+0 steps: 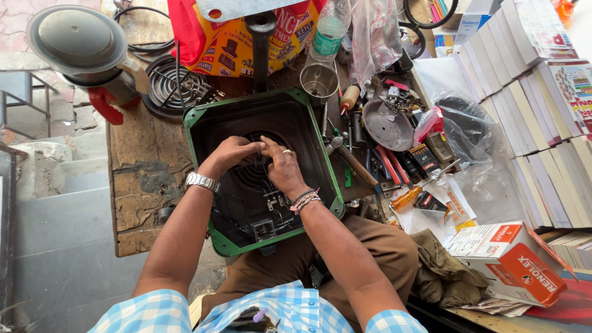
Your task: The person repairs a green electric appliance by manipulating internal wires and components. They use pliers to adjust connections and then place a circular metal cover over the heating element.
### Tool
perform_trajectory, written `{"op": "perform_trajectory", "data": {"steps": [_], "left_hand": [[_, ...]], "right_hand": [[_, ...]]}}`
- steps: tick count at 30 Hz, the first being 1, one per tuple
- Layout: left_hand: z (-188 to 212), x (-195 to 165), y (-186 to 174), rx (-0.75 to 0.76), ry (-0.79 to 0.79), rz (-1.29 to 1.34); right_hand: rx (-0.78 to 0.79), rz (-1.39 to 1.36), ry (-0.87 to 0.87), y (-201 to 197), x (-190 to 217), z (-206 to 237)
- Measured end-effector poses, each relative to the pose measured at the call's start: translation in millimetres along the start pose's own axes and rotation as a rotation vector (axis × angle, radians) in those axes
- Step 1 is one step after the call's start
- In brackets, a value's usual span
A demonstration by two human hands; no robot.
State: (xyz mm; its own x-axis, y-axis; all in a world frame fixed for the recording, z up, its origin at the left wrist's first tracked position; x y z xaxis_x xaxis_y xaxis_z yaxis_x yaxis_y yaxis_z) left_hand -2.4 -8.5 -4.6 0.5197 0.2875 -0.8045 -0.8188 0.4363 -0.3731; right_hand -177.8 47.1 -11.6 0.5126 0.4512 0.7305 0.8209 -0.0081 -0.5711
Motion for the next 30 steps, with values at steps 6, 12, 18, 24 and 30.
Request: {"op": "perform_trajectory", "data": {"steps": [6,12,18,24,30], "left_hand": [[3,-4,-3,0.002,0.023,-0.038],[3,-6,-4,-0.014,0.022,-0.018],[7,1,-2,-0.005,0.087,0.029],[-1,7,1,-0.012,0.016,-0.017],[-2,8,-3,-0.012,0.012,-0.023]], "right_hand": [[-0.03,0.088,0.133,-2,-7,-2],[-0.022,0.035,-0.006,5,2,-5],[-0.179,0.094,0.082,-1,-5,0],[-0.206,0.111,0.235,3,-22,2],[-0.155,0.048,0.227,7,-21,-2]]}}
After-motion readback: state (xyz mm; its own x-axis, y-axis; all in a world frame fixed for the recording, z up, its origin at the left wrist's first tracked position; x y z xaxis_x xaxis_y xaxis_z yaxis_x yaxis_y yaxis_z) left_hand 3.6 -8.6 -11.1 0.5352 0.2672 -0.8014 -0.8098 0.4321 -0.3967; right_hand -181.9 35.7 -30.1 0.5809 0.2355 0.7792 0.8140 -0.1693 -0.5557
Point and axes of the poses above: each hand's wrist, its own z-axis away from the middle knuckle, its own y-axis out of the palm, x = y × z, the point moved 1 cm from there along -z, towards the middle knuckle, and after that the axes turned 8 degrees about -z, right-handed, at the moved point
